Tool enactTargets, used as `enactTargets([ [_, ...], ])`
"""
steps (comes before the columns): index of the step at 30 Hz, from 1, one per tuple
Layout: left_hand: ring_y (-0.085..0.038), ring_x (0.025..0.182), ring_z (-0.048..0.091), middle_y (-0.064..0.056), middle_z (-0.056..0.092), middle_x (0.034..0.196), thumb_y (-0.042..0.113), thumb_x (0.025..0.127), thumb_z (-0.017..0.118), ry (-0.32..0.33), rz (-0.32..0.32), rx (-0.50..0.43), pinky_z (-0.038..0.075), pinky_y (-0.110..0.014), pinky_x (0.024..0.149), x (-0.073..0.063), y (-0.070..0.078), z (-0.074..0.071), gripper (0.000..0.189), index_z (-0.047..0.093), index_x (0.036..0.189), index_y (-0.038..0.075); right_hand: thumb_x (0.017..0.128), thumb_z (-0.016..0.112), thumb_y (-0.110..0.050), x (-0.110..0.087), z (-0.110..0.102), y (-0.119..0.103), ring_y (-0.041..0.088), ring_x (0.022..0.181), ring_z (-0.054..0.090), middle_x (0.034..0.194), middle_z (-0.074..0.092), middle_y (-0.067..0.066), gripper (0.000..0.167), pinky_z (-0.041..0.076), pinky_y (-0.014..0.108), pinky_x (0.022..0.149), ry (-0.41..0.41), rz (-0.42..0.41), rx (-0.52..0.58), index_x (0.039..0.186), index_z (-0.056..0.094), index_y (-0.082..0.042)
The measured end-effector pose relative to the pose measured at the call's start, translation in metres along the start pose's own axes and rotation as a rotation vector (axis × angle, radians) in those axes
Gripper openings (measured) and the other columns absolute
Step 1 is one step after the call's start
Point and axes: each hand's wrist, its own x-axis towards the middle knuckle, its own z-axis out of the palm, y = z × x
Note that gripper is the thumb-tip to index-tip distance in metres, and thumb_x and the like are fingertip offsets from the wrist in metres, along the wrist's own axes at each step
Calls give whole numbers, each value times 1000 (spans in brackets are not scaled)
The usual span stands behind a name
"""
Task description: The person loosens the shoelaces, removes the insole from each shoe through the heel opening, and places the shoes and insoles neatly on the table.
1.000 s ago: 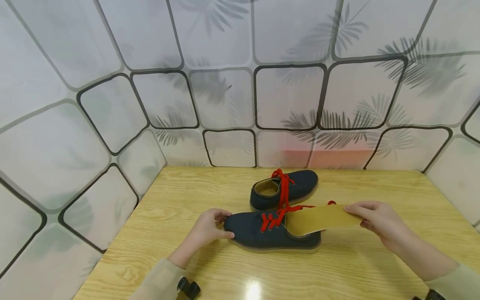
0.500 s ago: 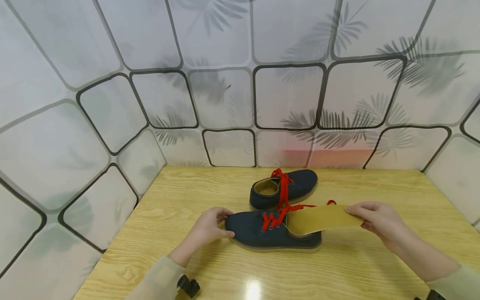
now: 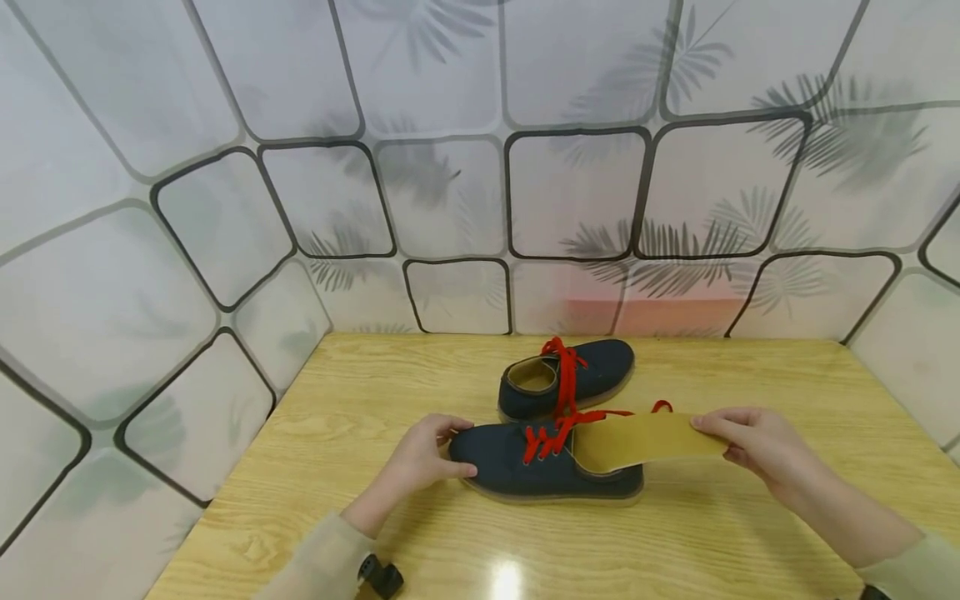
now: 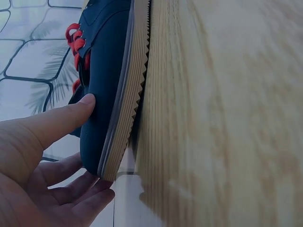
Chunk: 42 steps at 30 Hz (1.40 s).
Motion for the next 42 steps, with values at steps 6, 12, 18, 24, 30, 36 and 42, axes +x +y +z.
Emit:
enactTargets([
  [6, -38, 122, 65, -18, 68, 130, 5, 78, 95, 3, -26, 0, 57, -51, 111, 2, 2, 2, 57, 72, 130, 2, 107, 66, -26, -2, -4, -3, -6, 87, 60, 93, 71, -31, 26, 57, 19, 76, 10, -36, -34, 89, 82, -36],
  [12, -36, 120, 65, -17, 68, 130, 5, 78, 95, -4, -42, -10, 58, -50, 110, 2, 1, 3, 57, 72, 130, 2, 108, 65, -25, -7, -8, -6, -6, 86, 60, 92, 70, -31, 28, 57, 19, 74, 12, -31, -37, 89, 82, -36],
  [18, -38, 122, 66, -17, 69, 130, 4, 78, 95, 0, -52, -23, 59, -49, 110, 2, 0, 4, 56, 72, 129, 2, 108, 65, -25, -8, -13, -5, -6, 85, 59, 92, 70, -31, 29, 56, 19, 73, 22, -34, -44, 88, 82, -36],
  [24, -38, 121, 67, -17, 70, 129, 4, 79, 94, 1, -50, -16, 60, -48, 108, 1, 0, 4, 54, 73, 128, 2, 109, 63, -25, -11, -19, -7, -5, 86, 59, 92, 69, -31, 30, 56, 18, 74, 15, -21, -34, 88, 82, -36],
  [30, -35, 119, 67, -16, 70, 128, 5, 79, 94, -6, -51, -10, 60, -48, 107, 2, 0, 5, 54, 73, 128, 3, 110, 62, -27, -13, -26, -8, -6, 87, 58, 93, 67, -31, 31, 55, 18, 74, 12, 1, -41, 89, 82, -37],
  [36, -34, 117, 67, -15, 71, 127, 5, 78, 95, -1, -43, -9, 60, -49, 107, 3, 0, 5, 54, 73, 127, 3, 109, 64, -27, -15, -32, -7, -6, 87, 60, 92, 69, -32, 29, 56, 18, 74, 25, -2, -43, 89, 83, -38],
  [42, -33, 116, 67, -15, 71, 127, 5, 79, 94, -4, -39, -8, 60, -49, 107, 4, -1, 5, 53, 73, 127, 4, 108, 65, -26, -17, -39, -3, -6, 86, 60, 92, 71, -31, 28, 56, 19, 73, 34, -3, -30, 90, 84, -37],
])
